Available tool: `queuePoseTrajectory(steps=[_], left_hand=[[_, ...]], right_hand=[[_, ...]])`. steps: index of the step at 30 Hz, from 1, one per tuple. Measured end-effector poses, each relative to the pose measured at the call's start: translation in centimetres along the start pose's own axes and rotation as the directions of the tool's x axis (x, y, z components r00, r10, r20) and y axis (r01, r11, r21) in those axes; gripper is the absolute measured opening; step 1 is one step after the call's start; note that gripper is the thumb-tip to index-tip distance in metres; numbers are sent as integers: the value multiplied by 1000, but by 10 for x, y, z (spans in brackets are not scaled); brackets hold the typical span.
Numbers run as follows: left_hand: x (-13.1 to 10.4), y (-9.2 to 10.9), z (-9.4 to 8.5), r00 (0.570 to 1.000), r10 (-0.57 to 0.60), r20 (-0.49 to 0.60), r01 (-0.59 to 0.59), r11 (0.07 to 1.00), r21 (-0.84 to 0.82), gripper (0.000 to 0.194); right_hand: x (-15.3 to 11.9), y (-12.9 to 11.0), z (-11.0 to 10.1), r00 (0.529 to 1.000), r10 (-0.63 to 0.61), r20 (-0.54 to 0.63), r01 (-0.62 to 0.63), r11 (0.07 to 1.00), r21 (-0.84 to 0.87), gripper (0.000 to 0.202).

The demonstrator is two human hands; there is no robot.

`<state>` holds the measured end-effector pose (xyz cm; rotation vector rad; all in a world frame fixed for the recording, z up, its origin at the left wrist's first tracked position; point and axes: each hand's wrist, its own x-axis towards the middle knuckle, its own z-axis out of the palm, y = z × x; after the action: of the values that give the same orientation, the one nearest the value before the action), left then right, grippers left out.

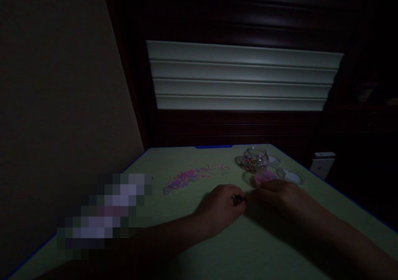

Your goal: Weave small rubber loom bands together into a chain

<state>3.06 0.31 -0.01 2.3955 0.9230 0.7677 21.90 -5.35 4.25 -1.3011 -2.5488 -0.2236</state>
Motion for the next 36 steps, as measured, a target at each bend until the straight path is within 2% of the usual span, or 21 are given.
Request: queuePoseTrajectory(steps=[11,23,31,36], left_hand=[[0,0,0,1000,-5,1,5,1000,3,13],[-2,0,-1,1000,14,11,-14,1000,23,13],[-4,-3,-1,1000,-3,22,3,1000,-2,16],[-5,-4,0,1000,3,26,-3,1000,-26,16]], right_hand=[[-1,-1,1,1000,5,13,-5,1000,19,13],[0,0,-3,995,-11,-100,11,1000,-2,17],[-3,9,-4,963,-4,-268,-29,992,-119,21],[-5,10,-8,925,31,-378,-117,971,-207,25]])
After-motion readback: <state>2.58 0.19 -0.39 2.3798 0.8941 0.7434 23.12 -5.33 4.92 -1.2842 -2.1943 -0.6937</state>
